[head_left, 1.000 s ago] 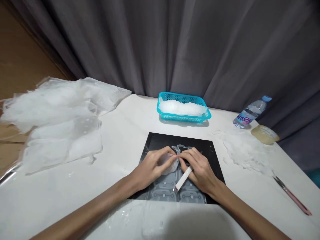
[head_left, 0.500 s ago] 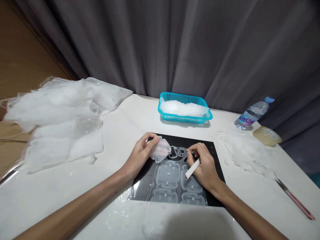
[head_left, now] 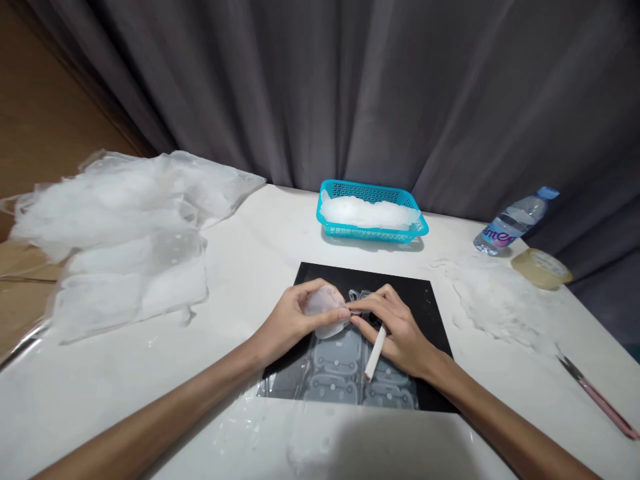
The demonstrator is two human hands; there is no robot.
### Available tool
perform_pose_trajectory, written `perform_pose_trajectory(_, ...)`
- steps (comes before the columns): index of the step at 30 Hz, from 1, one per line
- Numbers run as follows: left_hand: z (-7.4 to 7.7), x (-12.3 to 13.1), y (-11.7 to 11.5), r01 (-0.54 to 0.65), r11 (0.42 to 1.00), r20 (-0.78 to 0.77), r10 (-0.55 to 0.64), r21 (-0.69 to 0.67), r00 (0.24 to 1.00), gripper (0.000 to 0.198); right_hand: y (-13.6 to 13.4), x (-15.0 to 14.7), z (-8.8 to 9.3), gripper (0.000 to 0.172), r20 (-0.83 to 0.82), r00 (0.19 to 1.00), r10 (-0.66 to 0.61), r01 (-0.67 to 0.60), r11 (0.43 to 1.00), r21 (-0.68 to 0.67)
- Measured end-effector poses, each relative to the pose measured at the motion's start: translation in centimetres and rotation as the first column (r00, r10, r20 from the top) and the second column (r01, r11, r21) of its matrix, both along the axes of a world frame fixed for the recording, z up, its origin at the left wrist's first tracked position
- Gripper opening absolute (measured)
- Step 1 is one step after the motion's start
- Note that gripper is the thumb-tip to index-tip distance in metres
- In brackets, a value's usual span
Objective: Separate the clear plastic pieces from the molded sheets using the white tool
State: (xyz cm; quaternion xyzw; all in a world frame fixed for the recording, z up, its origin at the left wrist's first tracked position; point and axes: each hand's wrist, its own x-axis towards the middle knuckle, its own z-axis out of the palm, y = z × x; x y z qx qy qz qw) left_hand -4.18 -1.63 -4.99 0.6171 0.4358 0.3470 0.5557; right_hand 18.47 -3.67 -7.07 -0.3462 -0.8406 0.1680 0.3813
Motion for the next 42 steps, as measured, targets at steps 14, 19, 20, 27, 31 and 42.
perform_pose_trajectory(14,0.8,-1.5,1.4,0.048,0.999,-0.147,-0.049,-0.009,0.988,0.029,-0.2,-0.2,0.1,0.01,0.127,0.992,0.006,-0.032,0.978,0.208)
perform_pose_trajectory(19,0.9,-4.2,4.3,-0.42,0.907,0.016,0.421,-0.019,0.907,0.03,-0.3,0.0,-0.3,0.014,-0.014,0.992,-0.125,0.125,0.965,0.232)
perform_pose_trajectory(20,1.2,-4.4,4.4,-0.373,0.928,0.024,0.374,-0.016,0.927,0.03,-0.1,0.1,-0.3,0.012,-0.047,0.976,-0.211,0.216,0.96,0.18)
perform_pose_trajectory(27,2.0,-1.4,1.3,-0.059,0.996,0.115,0.052,0.061,0.992,0.02,0.3,0.1,-0.6,0.029,-0.084,0.889,-0.45,0.456,0.888,0.064)
perform_pose_trajectory(31,1.5,-0.6,0.5,0.025,1.0,0.171,-0.025,0.001,0.985,0.019,-0.5,0.2,-0.3,0.025,-0.129,0.945,-0.3,0.318,0.937,0.147)
perform_pose_trajectory(42,0.1,0.4,-0.6,0.132,0.991,0.167,-0.128,-0.009,0.978,0.017,-0.3,-0.1,-0.2,0.01,-0.091,0.996,-0.022,0.032,0.994,0.108)
